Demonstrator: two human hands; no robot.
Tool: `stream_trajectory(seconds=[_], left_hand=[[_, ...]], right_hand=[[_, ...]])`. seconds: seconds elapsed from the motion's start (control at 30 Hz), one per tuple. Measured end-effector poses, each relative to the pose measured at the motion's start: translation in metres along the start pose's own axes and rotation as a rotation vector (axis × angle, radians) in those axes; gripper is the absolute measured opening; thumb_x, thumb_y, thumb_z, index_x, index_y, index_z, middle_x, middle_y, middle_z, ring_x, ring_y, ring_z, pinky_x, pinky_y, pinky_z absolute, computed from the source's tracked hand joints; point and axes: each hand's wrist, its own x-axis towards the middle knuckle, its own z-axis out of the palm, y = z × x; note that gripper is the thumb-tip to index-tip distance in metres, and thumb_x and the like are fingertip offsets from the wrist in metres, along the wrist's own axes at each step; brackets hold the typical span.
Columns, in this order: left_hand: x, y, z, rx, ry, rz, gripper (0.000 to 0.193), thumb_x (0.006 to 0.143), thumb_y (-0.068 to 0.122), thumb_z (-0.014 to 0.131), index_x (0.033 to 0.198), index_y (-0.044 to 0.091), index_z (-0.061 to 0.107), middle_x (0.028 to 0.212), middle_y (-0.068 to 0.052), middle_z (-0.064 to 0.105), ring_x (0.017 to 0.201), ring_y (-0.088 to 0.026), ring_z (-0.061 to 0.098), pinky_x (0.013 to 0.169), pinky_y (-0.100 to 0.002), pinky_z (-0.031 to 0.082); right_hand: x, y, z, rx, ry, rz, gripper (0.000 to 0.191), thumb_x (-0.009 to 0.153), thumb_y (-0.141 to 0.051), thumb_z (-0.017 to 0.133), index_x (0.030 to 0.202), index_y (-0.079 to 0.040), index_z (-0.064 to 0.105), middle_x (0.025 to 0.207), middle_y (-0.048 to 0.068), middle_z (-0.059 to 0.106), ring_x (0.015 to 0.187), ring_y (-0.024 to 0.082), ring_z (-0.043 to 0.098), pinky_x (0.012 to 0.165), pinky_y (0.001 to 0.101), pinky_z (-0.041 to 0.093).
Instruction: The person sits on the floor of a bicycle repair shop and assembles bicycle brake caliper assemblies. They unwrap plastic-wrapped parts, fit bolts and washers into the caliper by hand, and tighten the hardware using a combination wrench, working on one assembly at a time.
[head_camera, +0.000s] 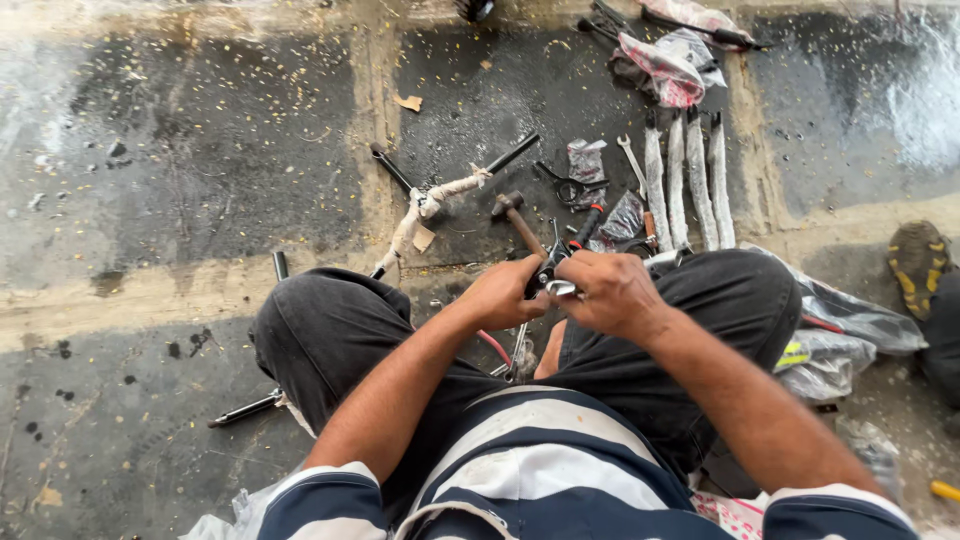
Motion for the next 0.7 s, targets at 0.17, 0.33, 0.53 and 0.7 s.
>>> stream_trajectory(seconds=[0.17, 0.33, 0.53, 0.7], left_hand=[[0.001, -0.003, 0.002, -0.062, 0.090, -0.005, 0.050, 0.070, 0.025, 0.083, 0.111, 0.005, 0.063, 0.102, -0.022, 0.066, 0.098, -0.041, 0.064, 0.081, -0.048, 0.052], [0.009, -0.007, 0.008, -0.480, 0.057, 0.086, 0.058, 0.078, 0.014, 0.084, 0.131, 0.005, 0.061, 0.116, -0.011, 0.072, 0.107, -0.025, 0.068, 0.091, -0.036, 0.055], [0.009, 0.000, -0.006, -0.965, -0.046, -0.030, 0.070, 0.078, -0.001, 0.080, 0.141, 0.006, 0.051, 0.110, -0.007, 0.066, 0.101, -0.016, 0.065, 0.088, -0.034, 0.055], [-0.005, 0.008, -0.016, -1.297, -0.130, 0.128, 0.057, 0.094, 0.007, 0.069, 0.147, 0.002, 0.048, 0.120, -0.010, 0.067, 0.109, -0.023, 0.066, 0.095, -0.037, 0.055]], right_hand=[[0.005, -0.005, 0.021, -0.025, 0.127, -0.025, 0.020, 0.073, -0.010, 0.074, 0.093, -0.009, 0.068, 0.084, 0.009, 0.065, 0.079, 0.031, 0.068, 0.066, 0.0427, 0.054], [0.006, -0.007, 0.017, 0.005, 0.178, -0.175, 0.032, 0.068, 0.002, 0.067, 0.099, -0.006, 0.068, 0.107, 0.016, 0.071, 0.098, 0.035, 0.068, 0.079, 0.0420, 0.056], [0.015, -0.009, 0.003, 0.260, 0.294, 0.125, 0.040, 0.076, -0.012, 0.085, 0.113, -0.006, 0.071, 0.112, 0.015, 0.072, 0.103, 0.034, 0.071, 0.088, 0.0397, 0.056], [0.006, -0.006, 0.000, 0.270, 0.336, -0.079, 0.056, 0.067, -0.014, 0.082, 0.121, -0.002, 0.069, 0.113, 0.017, 0.072, 0.108, 0.035, 0.069, 0.094, 0.0440, 0.055]])
